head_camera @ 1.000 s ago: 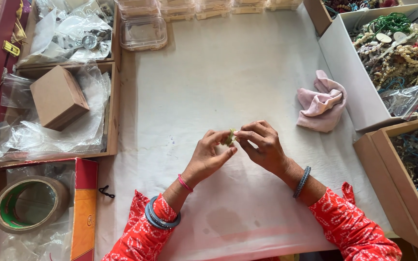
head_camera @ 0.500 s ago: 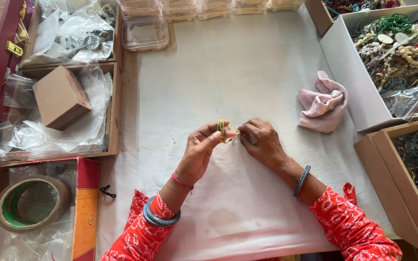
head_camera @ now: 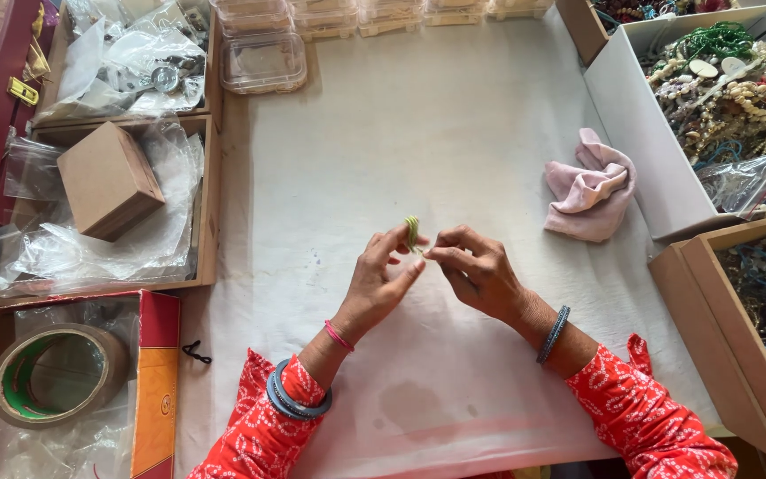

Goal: The person cleans a small plastic container with a cloth, places a small cloth pouch inside, and closes it. They then pick up a green beaded necklace, wipe it with the cloth, coil it, and place it into a small plastic bag. Finally, they reach into a cardboard box to retrieve another item.

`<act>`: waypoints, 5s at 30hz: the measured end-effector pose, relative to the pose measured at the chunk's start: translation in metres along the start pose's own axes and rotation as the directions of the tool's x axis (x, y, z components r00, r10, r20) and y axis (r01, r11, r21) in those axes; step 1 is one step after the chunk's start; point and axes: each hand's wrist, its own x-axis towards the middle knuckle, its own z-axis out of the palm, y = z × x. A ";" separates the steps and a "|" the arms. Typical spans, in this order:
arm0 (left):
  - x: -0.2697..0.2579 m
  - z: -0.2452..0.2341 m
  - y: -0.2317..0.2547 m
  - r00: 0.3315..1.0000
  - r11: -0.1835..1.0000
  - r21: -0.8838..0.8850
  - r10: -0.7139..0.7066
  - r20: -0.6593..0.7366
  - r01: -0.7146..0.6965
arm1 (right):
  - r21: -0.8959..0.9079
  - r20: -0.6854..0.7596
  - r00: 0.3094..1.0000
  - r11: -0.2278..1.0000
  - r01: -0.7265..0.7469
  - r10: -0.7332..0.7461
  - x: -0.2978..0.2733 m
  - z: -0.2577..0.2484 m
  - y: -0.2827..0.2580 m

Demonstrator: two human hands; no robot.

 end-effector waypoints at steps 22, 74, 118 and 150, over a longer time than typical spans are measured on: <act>-0.002 0.006 -0.021 0.969 0.911 -0.349 -0.163 0.184 0.220 | 0.437 -0.018 0.936 0.845 -0.308 0.351 -0.013 0.015 0.018; 0.099 0.049 -0.047 0.989 0.965 0.231 -0.100 -0.107 0.122 | 0.223 -0.050 0.686 0.678 -0.701 0.726 0.000 -0.003 0.064; 0.024 0.036 -0.022 0.976 0.951 0.308 0.092 -0.200 -0.027 | 0.469 -0.104 0.729 0.679 -0.564 0.677 -0.021 -0.008 0.097; -0.304 -0.107 0.171 0.531 0.475 0.620 0.324 -0.783 0.624 | 0.421 -0.017 0.825 0.753 -0.506 0.564 -0.048 0.000 0.151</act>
